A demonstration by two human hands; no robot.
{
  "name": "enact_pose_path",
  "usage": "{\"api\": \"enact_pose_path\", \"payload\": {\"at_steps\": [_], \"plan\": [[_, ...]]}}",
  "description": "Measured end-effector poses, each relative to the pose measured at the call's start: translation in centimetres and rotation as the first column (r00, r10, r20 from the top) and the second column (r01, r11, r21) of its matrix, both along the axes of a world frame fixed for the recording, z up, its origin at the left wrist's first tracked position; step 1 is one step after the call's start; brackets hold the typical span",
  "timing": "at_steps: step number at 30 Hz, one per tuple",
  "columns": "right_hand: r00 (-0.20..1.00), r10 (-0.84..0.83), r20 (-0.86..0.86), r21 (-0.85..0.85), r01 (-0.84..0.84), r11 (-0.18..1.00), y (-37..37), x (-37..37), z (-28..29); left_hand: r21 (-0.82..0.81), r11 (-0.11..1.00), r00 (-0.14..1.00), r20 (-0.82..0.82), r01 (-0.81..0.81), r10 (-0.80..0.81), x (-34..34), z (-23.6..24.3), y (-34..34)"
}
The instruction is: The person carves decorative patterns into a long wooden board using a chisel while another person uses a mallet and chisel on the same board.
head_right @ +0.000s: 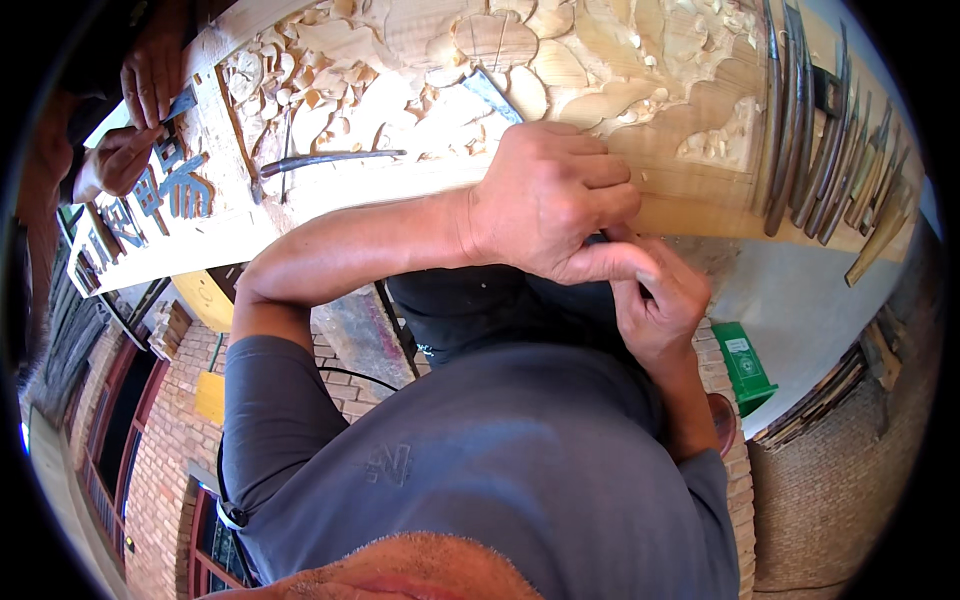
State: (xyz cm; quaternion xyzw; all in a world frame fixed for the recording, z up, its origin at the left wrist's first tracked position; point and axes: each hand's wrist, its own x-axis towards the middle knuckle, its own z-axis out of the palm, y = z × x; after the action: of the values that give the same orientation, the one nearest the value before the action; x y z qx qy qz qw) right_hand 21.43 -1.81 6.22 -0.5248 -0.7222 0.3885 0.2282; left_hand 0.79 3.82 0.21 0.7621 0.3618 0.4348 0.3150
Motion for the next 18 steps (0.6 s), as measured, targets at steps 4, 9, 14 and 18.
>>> {"api": "enact_pose_path", "payload": {"at_steps": [4,9,14,18], "plan": [[1.0,0.024,0.006,0.02,-0.024,1.0,-2.3,0.7,-0.1,0.284,0.957,0.998,0.027,0.049,-0.059,-0.2,0.0,-0.4],[0.999,-0.044,0.01,-0.081,0.045,0.996,-4.3,2.0,1.0,0.368,0.899,0.968,-0.009,0.236,-0.25,0.0,-0.6,-1.0],[0.94,-0.34,0.041,-0.188,0.341,0.921,-2.8,4.9,6.5,0.551,0.804,0.97,-0.206,0.223,-0.128,0.6,1.7,-1.1],[0.869,-0.47,0.155,0.058,0.467,0.882,1.8,9.9,7.9,0.397,0.914,0.946,-0.319,0.085,0.051,-0.9,1.9,-3.9]]}}
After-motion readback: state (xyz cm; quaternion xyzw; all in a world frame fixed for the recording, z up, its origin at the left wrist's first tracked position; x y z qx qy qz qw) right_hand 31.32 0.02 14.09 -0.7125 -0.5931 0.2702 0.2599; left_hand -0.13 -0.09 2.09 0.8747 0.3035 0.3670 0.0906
